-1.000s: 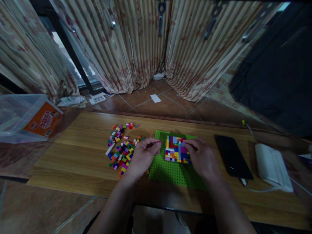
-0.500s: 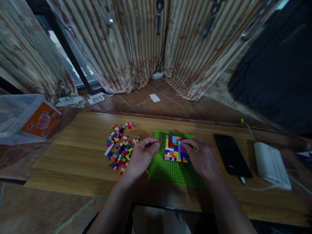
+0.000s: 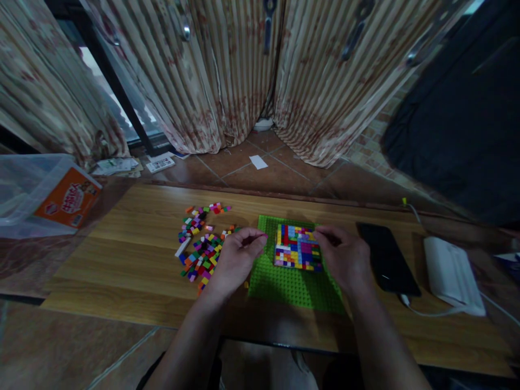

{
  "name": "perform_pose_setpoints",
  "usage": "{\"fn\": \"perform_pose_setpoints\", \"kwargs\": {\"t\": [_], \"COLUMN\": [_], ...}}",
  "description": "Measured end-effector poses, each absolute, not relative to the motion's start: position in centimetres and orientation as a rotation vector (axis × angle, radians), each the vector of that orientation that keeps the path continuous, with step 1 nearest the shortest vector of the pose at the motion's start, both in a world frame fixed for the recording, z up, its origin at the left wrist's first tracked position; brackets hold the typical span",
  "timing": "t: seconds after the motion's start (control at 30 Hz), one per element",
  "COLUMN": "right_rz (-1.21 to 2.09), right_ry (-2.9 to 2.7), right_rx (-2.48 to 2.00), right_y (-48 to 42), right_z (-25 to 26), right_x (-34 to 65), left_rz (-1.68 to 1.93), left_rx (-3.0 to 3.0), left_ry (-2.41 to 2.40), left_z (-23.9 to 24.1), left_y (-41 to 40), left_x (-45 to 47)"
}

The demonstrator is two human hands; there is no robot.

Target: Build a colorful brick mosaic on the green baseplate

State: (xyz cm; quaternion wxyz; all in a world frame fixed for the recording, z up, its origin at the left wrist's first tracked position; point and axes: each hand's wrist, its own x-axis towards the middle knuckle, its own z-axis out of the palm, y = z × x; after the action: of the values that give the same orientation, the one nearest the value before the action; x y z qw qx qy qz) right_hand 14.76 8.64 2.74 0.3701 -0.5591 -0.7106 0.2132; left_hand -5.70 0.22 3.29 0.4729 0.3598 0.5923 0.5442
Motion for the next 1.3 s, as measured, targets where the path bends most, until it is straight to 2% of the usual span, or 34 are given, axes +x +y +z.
{"fn": "perform_pose_setpoints", "kwargs": {"t": [0.3,0.47,1.03,1.2,1.3], "right_rz": [0.61,0.769,0.946,0.633,0.677], "right_ry": [-1.841,-1.774,-1.661,-1.713,-1.801], "right_rx": [-1.603,-1.642,-1.599,-1.371,-1.099], "right_y": [9.3,9.6,9.5,8.4,7.2], "right_z": [2.1,1.7,1.3,2.5,3.5], "right_x": [13.9,13.7,13.7,13.5,12.6], "left_rz": [1.354,1.352,1.344,1.366,1.388], "left_rx": [0.872,0.873,0.808,0.693,0.627], "left_ry": [1.44,1.449,1.408,1.302,1.214], "left_z": [3.5,3.9,3.9,3.9,3.6], "left_y": [0.2,0.2,0.2,0.1,0.1], "left_x": [-5.6,-5.6,-5.1,-4.7,-4.7]}}
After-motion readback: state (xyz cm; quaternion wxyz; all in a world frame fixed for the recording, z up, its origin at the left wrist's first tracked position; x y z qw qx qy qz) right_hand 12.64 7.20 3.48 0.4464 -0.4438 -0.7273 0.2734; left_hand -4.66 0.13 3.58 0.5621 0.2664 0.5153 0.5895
